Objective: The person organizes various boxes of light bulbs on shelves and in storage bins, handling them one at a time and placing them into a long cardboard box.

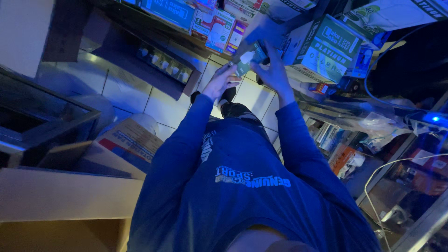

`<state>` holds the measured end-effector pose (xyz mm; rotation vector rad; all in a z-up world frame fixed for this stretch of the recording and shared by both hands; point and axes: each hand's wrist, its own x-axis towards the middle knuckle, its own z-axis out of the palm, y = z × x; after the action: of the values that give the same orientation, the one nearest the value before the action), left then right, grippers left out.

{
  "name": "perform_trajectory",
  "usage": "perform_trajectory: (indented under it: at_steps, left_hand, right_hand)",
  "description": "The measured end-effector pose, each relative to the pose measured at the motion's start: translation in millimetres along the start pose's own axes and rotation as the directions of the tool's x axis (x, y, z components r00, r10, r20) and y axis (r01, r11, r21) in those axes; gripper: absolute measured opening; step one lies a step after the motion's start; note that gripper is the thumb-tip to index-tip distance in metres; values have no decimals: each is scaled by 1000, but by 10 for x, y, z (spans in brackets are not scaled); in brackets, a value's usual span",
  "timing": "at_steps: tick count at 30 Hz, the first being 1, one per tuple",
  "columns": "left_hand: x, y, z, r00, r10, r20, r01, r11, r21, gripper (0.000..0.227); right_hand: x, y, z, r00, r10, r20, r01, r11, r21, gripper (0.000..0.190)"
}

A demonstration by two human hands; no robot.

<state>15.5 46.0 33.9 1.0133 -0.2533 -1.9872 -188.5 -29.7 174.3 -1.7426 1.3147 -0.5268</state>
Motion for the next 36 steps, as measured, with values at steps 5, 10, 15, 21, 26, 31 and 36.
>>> perform_trajectory:
  at_steps: [5,10,15,21,26,31,36]
  left_hand:
    - [90,98,47,999,-12,52,17,996,-82,52]
    - [255,135,160,997,-47,57,53,991,-124,55]
    - [346,114,160,998,-70,9,71,988,-137,69]
    - [397,-50,38,994,-92,-56,91,996,-13,75]
    - [401,-95,62,996,-71,-58,70,997,-6,60]
    - [411,-92,125,997,-60,-42,60,998,1,53]
    - [559,-197,180,998,-56,-9,57,997,44,62]
  right_hand:
    - [-62,-140,-205,978,-205,38,205,907,-369,97]
    - [-52,-243,-290,959,-277,53,273,862,-426,98]
    - [0,-386,-358,916,-399,43,365,784,-503,94]
    - [77,-420,-373,927,-369,-73,253,754,-606,89]
    - [148,-352,-279,920,-373,-118,215,733,-645,88]
    - [190,-274,-204,936,-320,-146,152,742,-653,86]
    - [267,-121,-147,946,-291,-143,94,670,-736,77]
